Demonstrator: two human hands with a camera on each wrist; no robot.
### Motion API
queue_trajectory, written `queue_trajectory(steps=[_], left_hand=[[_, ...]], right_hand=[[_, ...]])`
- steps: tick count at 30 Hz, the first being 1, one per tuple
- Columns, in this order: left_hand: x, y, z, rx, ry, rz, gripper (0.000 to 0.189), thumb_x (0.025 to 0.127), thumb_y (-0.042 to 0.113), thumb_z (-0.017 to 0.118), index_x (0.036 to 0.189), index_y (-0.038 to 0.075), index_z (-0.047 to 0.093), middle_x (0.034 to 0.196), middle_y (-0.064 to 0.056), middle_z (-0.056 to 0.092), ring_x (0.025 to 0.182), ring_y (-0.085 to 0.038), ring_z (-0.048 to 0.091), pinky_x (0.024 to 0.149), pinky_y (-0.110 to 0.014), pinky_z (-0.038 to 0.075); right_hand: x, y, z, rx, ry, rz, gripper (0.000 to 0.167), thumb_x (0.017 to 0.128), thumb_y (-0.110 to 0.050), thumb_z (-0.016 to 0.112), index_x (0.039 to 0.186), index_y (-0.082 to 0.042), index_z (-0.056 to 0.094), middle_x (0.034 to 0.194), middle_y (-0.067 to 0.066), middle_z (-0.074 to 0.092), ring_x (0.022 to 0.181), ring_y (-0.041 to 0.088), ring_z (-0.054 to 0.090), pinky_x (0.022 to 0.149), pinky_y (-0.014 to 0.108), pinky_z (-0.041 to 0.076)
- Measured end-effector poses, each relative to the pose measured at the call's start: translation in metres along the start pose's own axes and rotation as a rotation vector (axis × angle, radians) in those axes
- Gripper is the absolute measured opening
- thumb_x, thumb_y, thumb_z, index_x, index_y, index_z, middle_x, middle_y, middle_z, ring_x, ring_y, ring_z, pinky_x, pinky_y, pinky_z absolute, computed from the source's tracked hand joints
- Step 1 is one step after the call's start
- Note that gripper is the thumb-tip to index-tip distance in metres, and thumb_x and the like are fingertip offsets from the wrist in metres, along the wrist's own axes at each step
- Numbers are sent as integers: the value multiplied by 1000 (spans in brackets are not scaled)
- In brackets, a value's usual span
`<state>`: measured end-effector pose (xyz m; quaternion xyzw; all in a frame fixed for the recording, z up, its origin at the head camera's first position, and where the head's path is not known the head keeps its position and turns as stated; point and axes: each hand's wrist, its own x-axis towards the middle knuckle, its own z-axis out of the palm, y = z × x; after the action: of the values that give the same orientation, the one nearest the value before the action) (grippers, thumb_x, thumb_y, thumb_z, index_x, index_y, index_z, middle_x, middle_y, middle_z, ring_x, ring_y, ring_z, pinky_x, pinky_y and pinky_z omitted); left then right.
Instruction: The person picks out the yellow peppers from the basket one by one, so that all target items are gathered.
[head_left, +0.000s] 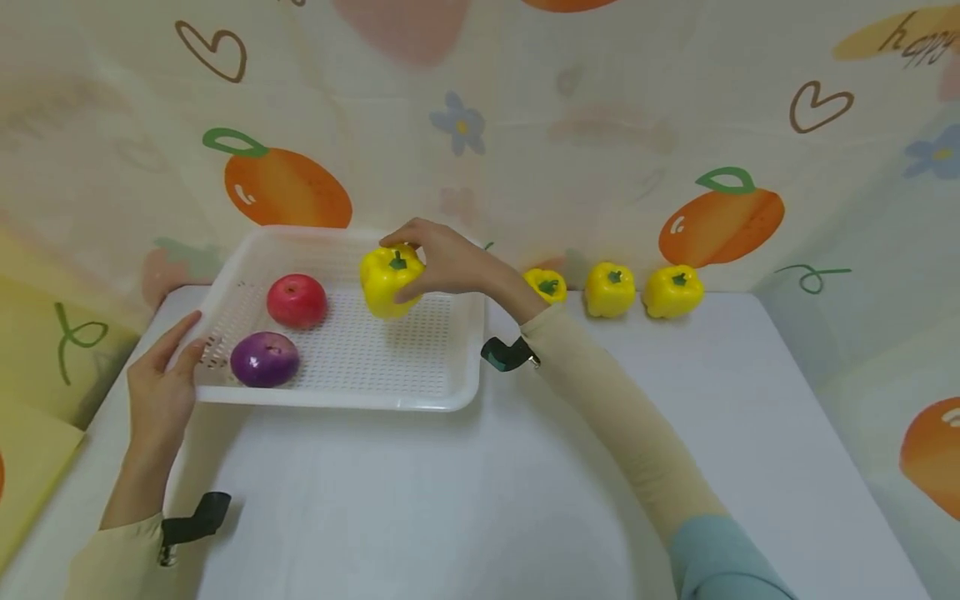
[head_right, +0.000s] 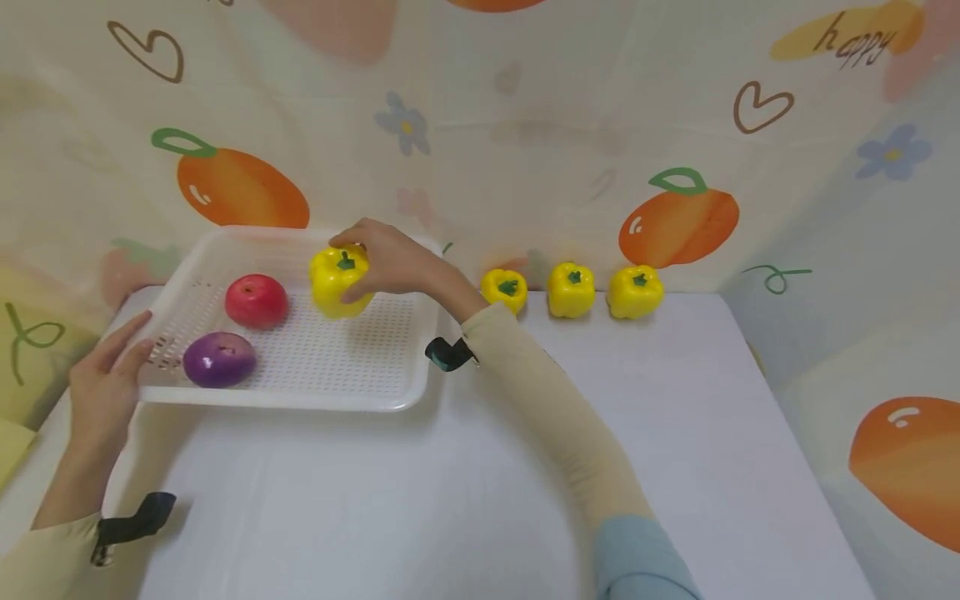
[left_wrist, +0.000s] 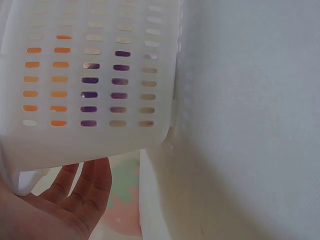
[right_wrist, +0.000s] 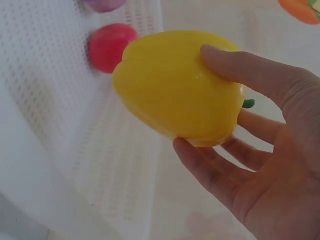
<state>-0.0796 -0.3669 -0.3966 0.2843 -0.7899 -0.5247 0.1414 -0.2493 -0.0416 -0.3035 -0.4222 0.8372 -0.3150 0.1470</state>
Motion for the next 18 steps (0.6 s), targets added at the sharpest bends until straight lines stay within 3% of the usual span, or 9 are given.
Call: queue_trajectory(steps=[11, 18], left_hand=[[8, -5, -1, 14, 6, 13, 43, 102, 26, 48, 144, 32, 48, 156, 0, 35, 143, -9, 20, 117, -31, 10], [10, -7, -2, -13, -3, 6, 43, 103, 25, 48, 145, 33, 47, 157, 5, 33, 143, -5, 18, 118, -31, 9]], right_hand=[[-24, 17, -13, -13, 55, 17, 67, 79, -24, 82, 137, -5, 54, 131, 6, 52, 115, 18, 47, 90, 26, 47], [-41, 33, -24, 31, 135, 39, 70, 78, -24, 84, 138, -5, 53, 137, 4, 50, 119, 17, 46, 92, 30, 49]])
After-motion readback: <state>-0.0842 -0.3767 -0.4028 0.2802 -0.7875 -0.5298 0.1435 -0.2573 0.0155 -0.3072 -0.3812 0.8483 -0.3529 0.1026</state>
